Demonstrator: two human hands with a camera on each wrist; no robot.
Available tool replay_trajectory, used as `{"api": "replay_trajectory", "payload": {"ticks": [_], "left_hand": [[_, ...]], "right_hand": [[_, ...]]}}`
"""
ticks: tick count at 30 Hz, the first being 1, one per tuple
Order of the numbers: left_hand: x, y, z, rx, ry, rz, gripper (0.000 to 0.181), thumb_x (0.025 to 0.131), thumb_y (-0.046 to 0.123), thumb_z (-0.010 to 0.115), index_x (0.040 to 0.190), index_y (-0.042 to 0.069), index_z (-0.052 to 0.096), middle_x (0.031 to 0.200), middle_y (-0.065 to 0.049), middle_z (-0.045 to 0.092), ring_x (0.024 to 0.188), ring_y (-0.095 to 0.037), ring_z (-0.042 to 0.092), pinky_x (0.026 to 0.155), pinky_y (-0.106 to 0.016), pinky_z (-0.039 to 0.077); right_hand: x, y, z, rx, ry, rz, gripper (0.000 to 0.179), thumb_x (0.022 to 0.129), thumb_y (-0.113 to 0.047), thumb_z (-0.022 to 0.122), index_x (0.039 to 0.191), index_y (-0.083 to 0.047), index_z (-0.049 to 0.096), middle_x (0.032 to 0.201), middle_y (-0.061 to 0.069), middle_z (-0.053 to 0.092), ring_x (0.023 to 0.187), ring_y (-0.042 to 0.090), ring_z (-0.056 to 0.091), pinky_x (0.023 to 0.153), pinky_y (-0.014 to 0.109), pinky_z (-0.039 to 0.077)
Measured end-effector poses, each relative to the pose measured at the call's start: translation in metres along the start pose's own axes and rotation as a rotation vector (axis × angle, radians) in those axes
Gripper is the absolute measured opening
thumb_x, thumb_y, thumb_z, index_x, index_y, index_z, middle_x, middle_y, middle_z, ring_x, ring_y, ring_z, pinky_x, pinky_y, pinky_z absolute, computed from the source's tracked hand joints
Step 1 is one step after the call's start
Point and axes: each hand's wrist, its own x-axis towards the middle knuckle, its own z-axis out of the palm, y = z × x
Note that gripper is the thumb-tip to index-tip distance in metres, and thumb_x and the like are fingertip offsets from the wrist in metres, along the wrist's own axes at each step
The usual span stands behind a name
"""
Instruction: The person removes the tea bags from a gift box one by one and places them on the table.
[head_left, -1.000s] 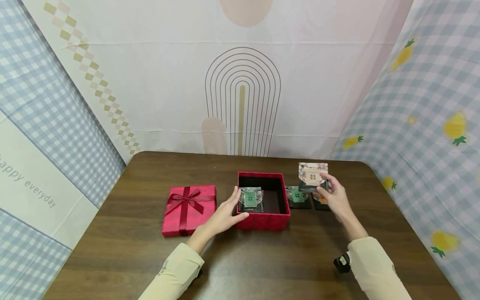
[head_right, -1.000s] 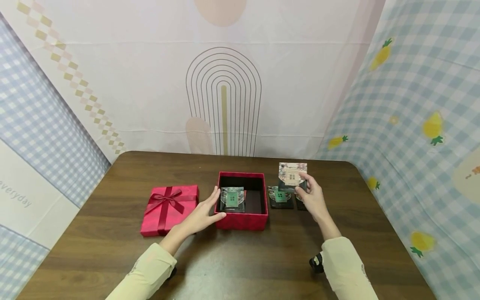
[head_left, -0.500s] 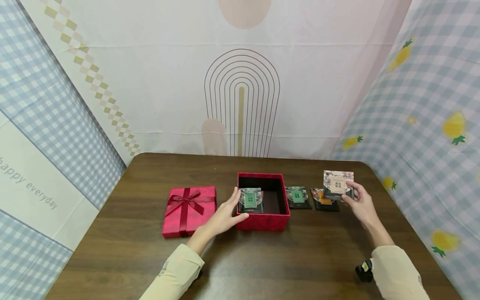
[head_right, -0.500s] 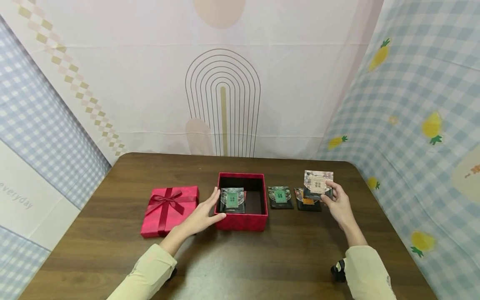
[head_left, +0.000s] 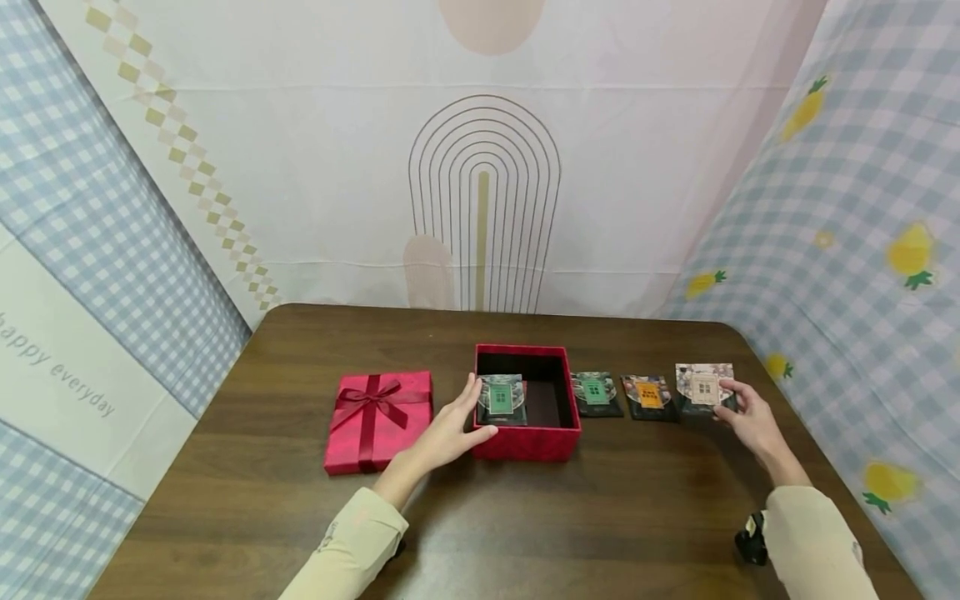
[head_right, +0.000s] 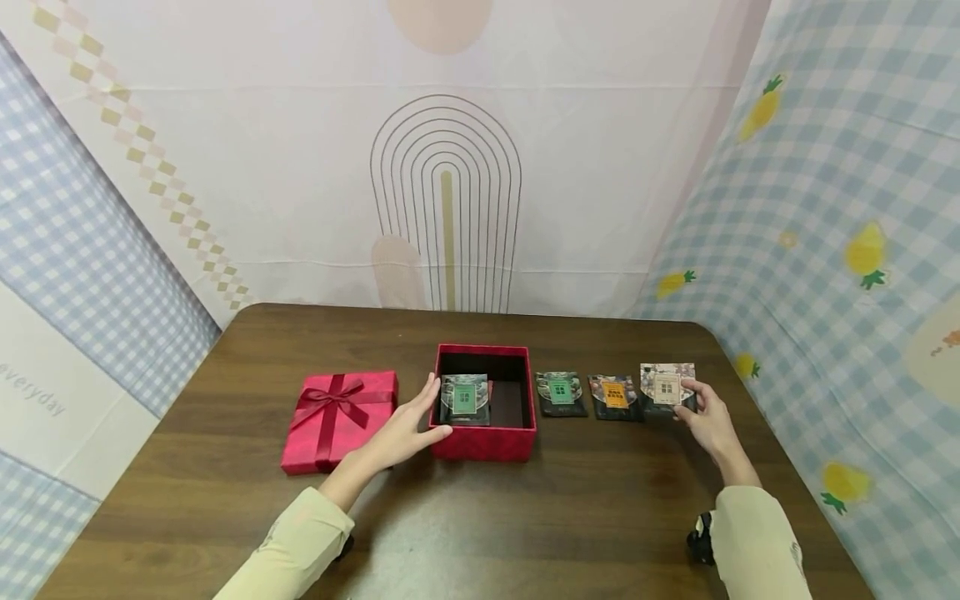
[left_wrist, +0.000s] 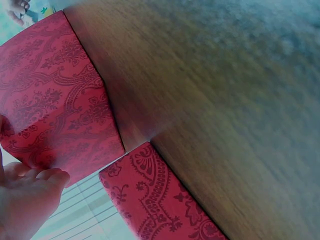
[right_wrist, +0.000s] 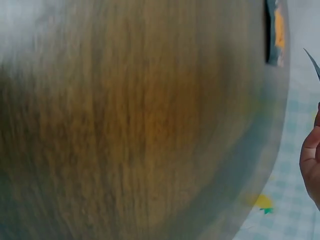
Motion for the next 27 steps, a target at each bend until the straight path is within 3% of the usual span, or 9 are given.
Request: {"api": "replay_trajectory", "payload": {"ticks": [3,9,12,22,27], "left_hand": [[0.0,-0.001,-0.001,0.013,0.004,-0.002,0.082,0.087,0.035,0.061,0.146,0.003,0.014,0.152,-0.017,0.006,0.133,-0.032,0.026,0.105,-0.045,0.028],[0.0,-0.001,-0.003,0.018,0.018,-0.007,0.082,0.086,0.035,0.061,0.145,0.002,0.015,0.152,-0.015,0.007,0.133,-0.032,0.027,0.104,-0.045,0.029],[0.001,0.0,-0.004,0.016,0.015,-0.003,0.082,0.086,0.036,0.061,0.145,0.002,0.015,0.152,-0.015,0.007,0.133,-0.032,0.027,0.104,-0.045,0.029],[-0.001,-0.001,0.002,0.003,0.002,0.0,0.083,0.086,0.036,0.061,0.145,0.0,0.015,0.152,-0.017,0.007,0.133,-0.032,0.026,0.104,-0.045,0.029],[0.0,-0.002,0.002,-0.002,-0.002,0.003,0.083,0.086,0.037,0.06,0.145,0.002,0.014,0.152,-0.016,0.006,0.134,-0.033,0.025,0.104,-0.046,0.029]], "right_hand": [[0.004,0.007,-0.001,-0.023,-0.021,0.019,0.047,0.083,0.012,0.051,0.124,0.018,0.029,0.081,-0.023,0.054,0.061,-0.002,0.056,0.058,0.019,0.049],[0.011,0.014,0.001,-0.105,-0.058,0.037,0.05,0.082,0.011,0.052,0.127,0.016,0.03,0.097,0.021,0.059,0.061,0.0,0.056,0.058,0.022,0.048],[0.012,0.016,0.0,-0.13,-0.064,0.054,0.05,0.082,0.011,0.051,0.127,0.017,0.03,0.1,0.032,0.056,0.061,0.0,0.056,0.057,0.022,0.047],[0.012,0.03,-0.013,-0.213,-0.13,0.094,0.049,0.081,0.013,0.051,0.123,0.022,0.028,0.111,0.043,0.043,0.067,0.0,0.051,0.058,0.02,0.047],[0.015,0.032,-0.014,-0.302,-0.149,0.106,0.047,0.081,0.01,0.052,0.122,0.02,0.032,0.12,0.044,0.037,0.089,0.026,0.052,0.068,0.029,0.048]]}}
